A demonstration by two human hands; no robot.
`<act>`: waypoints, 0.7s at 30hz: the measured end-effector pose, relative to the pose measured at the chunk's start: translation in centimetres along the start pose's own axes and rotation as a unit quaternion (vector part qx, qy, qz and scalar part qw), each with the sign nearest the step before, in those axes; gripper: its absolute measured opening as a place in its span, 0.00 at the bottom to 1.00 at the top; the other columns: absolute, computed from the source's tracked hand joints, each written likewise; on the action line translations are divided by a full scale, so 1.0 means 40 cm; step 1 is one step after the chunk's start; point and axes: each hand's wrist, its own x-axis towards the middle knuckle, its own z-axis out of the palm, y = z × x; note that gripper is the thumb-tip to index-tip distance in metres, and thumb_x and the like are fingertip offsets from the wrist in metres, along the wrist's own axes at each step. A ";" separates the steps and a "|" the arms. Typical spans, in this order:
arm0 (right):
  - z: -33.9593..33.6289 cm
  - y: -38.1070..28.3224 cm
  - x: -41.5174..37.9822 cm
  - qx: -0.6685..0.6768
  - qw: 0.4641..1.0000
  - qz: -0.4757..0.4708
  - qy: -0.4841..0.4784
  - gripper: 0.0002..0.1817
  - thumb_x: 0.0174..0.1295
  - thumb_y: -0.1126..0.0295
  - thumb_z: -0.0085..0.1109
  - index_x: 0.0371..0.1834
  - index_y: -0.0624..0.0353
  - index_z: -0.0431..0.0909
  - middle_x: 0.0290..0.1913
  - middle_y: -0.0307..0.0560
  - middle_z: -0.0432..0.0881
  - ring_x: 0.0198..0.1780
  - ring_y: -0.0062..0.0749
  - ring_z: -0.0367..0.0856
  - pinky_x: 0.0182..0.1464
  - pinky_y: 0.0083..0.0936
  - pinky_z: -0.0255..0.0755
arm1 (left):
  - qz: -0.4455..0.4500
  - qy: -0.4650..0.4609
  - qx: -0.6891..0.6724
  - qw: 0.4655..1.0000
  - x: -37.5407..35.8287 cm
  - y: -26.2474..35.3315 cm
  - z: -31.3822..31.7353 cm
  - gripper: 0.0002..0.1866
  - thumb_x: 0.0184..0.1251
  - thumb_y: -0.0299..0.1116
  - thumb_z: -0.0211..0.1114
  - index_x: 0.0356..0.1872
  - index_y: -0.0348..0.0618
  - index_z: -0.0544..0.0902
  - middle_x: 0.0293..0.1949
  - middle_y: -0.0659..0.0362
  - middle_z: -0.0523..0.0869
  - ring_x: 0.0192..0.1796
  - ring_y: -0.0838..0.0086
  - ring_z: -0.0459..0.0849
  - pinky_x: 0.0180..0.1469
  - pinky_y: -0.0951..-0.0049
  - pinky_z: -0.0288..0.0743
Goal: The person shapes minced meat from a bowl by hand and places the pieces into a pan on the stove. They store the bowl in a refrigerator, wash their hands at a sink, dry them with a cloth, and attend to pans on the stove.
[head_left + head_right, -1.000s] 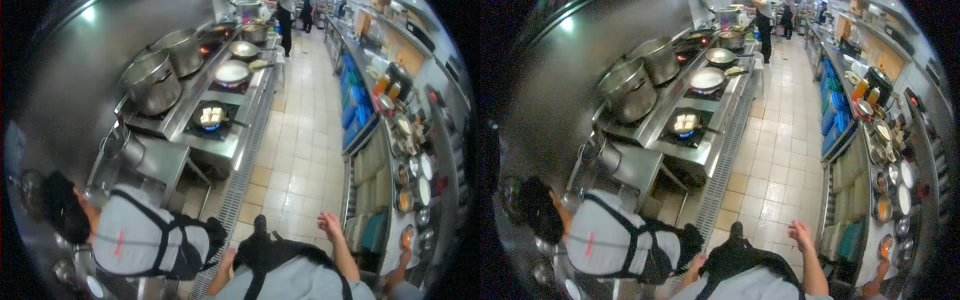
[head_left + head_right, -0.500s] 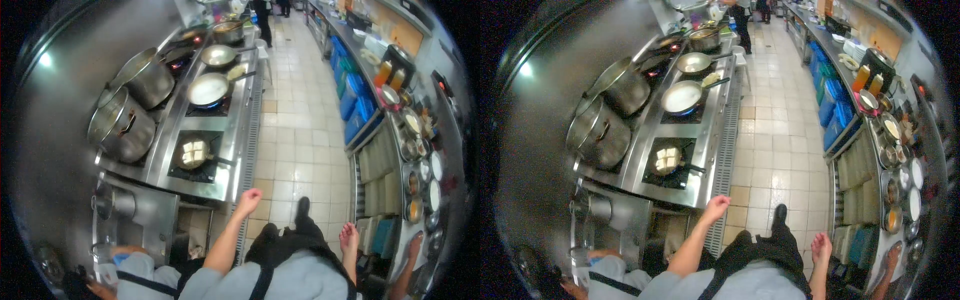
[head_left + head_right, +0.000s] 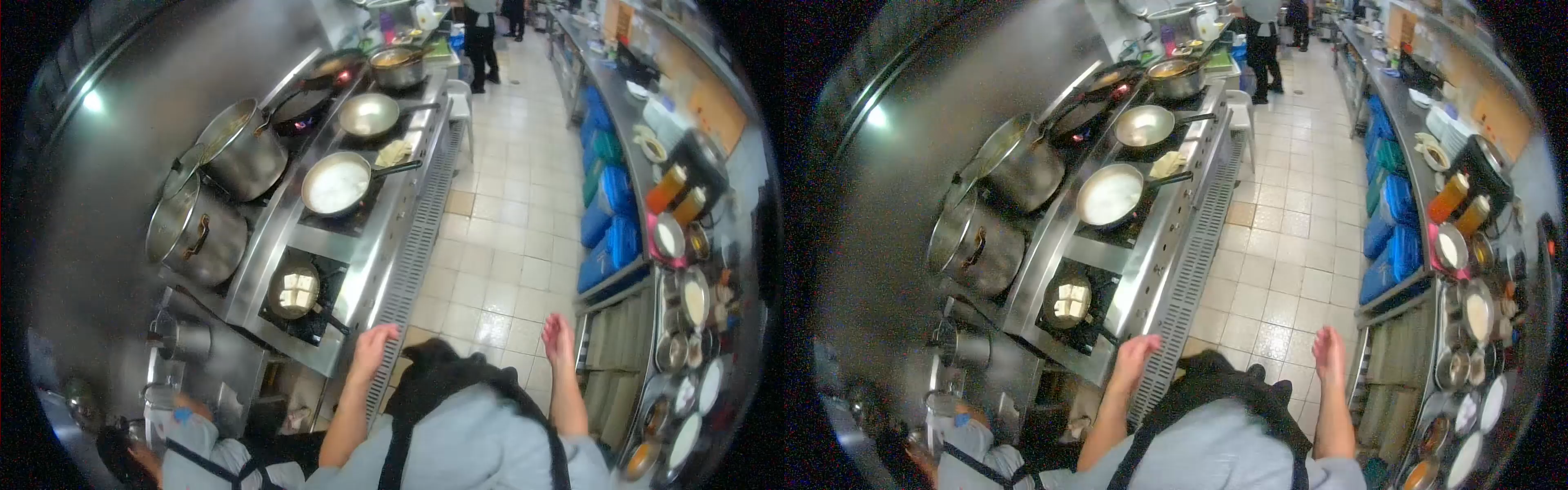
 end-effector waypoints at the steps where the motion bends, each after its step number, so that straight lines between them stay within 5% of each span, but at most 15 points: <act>1: 0.067 -0.046 0.056 -0.038 0.999 0.003 -0.002 0.13 0.71 0.58 0.56 0.50 0.52 0.78 0.38 0.34 0.81 0.33 0.20 0.77 0.37 0.21 0.74 | -0.002 0.008 -0.001 1.000 0.016 0.025 0.025 0.13 0.68 0.25 0.51 0.34 0.34 0.85 0.54 0.50 0.85 0.57 0.67 0.82 0.60 0.69 0.74; 3: 0.195 -0.120 0.141 -0.078 0.997 0.003 -0.009 0.14 0.72 0.58 0.57 0.52 0.53 0.78 0.40 0.35 0.81 0.34 0.21 0.77 0.37 0.21 0.74 | 0.082 0.137 0.043 0.986 0.063 0.084 0.088 0.12 0.69 0.22 0.54 0.42 0.32 0.86 0.53 0.51 0.86 0.56 0.68 0.83 0.59 0.72 0.75; 5: 0.297 -0.157 0.198 -0.128 0.986 -0.030 -0.105 0.20 0.72 0.55 0.57 0.57 0.56 0.75 0.42 0.39 0.80 0.35 0.21 0.77 0.37 0.20 0.76 | 0.069 0.135 -0.002 0.988 0.133 0.117 0.096 0.11 0.67 0.21 0.60 0.47 0.31 0.85 0.52 0.51 0.86 0.56 0.69 0.83 0.59 0.75 0.74; 9: 0.380 -0.107 0.340 -0.200 0.971 0.006 -0.127 0.19 0.73 0.56 0.55 0.57 0.58 0.75 0.42 0.41 0.81 0.36 0.23 0.79 0.37 0.22 0.77 | 0.075 0.136 0.213 0.965 0.265 0.283 0.145 0.14 0.74 0.37 0.60 0.43 0.37 0.89 0.50 0.52 0.89 0.56 0.69 0.84 0.60 0.72 0.72; 11: 0.389 -0.087 0.372 -0.238 0.964 0.032 -0.116 0.16 0.73 0.61 0.53 0.56 0.59 0.76 0.42 0.41 0.81 0.38 0.25 0.80 0.39 0.24 0.78 | 0.096 0.139 0.271 0.948 0.372 0.338 0.148 0.14 0.74 0.36 0.61 0.44 0.35 0.88 0.50 0.52 0.89 0.54 0.69 0.84 0.61 0.71 0.73; 12: 0.391 -0.085 0.393 -0.248 0.960 0.061 -0.117 0.16 0.72 0.60 0.54 0.55 0.59 0.77 0.42 0.42 0.82 0.39 0.25 0.80 0.40 0.25 0.78 | 0.093 0.149 0.230 0.957 0.442 0.360 0.154 0.16 0.72 0.29 0.58 0.54 0.31 0.84 0.56 0.48 0.85 0.61 0.67 0.81 0.65 0.68 0.71; 14: 0.382 -0.105 0.452 -0.289 0.948 0.083 -0.104 0.21 0.72 0.57 0.56 0.59 0.61 0.76 0.48 0.45 0.84 0.43 0.30 0.83 0.44 0.28 0.80 | 0.153 0.087 0.141 0.974 0.589 0.390 0.144 0.25 0.68 0.18 0.47 0.67 0.31 0.71 0.64 0.48 0.77 0.66 0.64 0.76 0.68 0.68 0.69; 19: 0.361 -0.281 0.568 -0.306 0.951 0.003 0.044 0.19 0.71 0.58 0.57 0.57 0.60 0.77 0.46 0.44 0.84 0.42 0.27 0.83 0.42 0.27 0.79 | 0.177 0.045 0.143 0.973 0.967 0.486 0.171 0.23 0.69 0.19 0.51 0.66 0.31 0.72 0.63 0.48 0.78 0.63 0.65 0.78 0.67 0.69 0.69; 21: 0.352 -0.333 0.595 -0.286 0.955 -0.016 0.081 0.18 0.72 0.58 0.56 0.56 0.60 0.77 0.45 0.44 0.84 0.41 0.27 0.83 0.41 0.27 0.78 | 0.140 -0.028 0.287 0.947 1.101 0.550 0.199 0.21 0.70 0.23 0.54 0.63 0.30 0.76 0.58 0.47 0.83 0.60 0.66 0.81 0.64 0.70 0.72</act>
